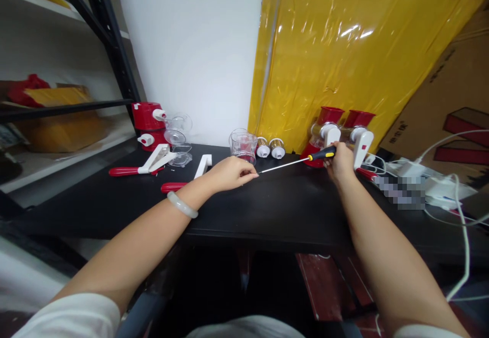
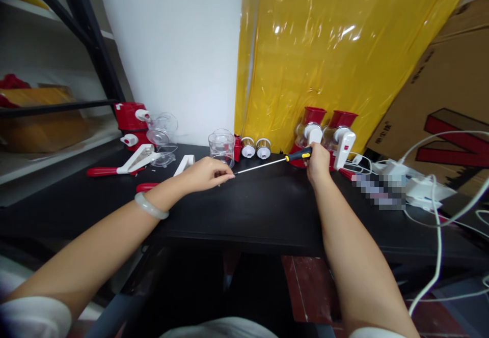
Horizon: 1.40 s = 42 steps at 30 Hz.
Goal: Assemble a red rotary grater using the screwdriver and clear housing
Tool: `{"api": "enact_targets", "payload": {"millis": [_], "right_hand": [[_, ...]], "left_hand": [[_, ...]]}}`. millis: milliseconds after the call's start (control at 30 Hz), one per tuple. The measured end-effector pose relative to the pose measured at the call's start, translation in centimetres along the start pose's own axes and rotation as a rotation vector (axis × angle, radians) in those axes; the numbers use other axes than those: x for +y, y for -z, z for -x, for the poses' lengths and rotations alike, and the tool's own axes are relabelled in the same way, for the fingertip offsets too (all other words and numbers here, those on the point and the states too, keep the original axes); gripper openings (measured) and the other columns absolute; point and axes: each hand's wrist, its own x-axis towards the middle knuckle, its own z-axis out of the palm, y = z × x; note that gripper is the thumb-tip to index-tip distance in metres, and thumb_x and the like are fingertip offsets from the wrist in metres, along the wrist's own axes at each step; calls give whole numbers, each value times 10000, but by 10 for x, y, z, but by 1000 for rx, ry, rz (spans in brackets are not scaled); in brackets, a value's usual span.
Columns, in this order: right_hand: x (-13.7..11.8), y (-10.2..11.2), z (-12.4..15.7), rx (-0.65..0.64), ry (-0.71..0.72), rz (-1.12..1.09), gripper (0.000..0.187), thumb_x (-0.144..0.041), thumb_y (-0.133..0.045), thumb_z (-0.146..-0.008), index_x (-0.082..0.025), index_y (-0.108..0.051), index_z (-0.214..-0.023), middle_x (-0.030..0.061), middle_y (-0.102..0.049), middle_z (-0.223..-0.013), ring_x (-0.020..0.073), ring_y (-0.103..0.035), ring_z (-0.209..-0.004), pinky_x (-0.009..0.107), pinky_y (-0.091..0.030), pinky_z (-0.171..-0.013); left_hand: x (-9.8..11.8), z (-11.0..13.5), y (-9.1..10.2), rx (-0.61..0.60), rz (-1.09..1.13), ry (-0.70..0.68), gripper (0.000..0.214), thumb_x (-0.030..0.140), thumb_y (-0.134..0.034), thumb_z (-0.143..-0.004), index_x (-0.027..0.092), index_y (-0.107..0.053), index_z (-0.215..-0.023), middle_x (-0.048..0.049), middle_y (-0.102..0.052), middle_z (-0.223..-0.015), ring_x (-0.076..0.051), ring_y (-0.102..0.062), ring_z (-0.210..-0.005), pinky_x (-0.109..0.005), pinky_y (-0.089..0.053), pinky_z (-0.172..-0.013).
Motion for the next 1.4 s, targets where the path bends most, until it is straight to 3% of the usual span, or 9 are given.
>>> {"api": "enact_targets", "payload": {"millis": [100, 300, 1400], "right_hand": [[0, -1, 1, 71, -38, -21, 182, -306, -517, -705, -230, -434, -562, -96, -284, -326, 86, -284, -259, 226, -204, -249], [-1, -1, 2, 86, -47, -25, 168, -283, -524, -699, -217, -455, -561, -92, -306, -328, 79, -296, -256, 216, -207, -253], [3, 0, 1, 73, -14, -32, 194, -282, -517, -718, -214, -473, -541, -86, -314, -314, 80, -292, -254, 209, -208, -247]], "left_hand": [[0, 0, 0, -2, 5, 0, 238, 297, -544, -919, 160, -737, -904, -49, -722, -779, -119, -619, -656, -238, -425, -633], [1, 0, 1, -6, 17, 12, 244, 304, -540, -919, 160, -737, -901, -50, -723, -779, -119, -618, -652, -238, -426, -631], [3, 0, 1, 23, 44, 29, 238, 310, -561, -898, 154, -738, -866, -39, -701, -698, -110, -584, -580, -240, -420, -593]]}}
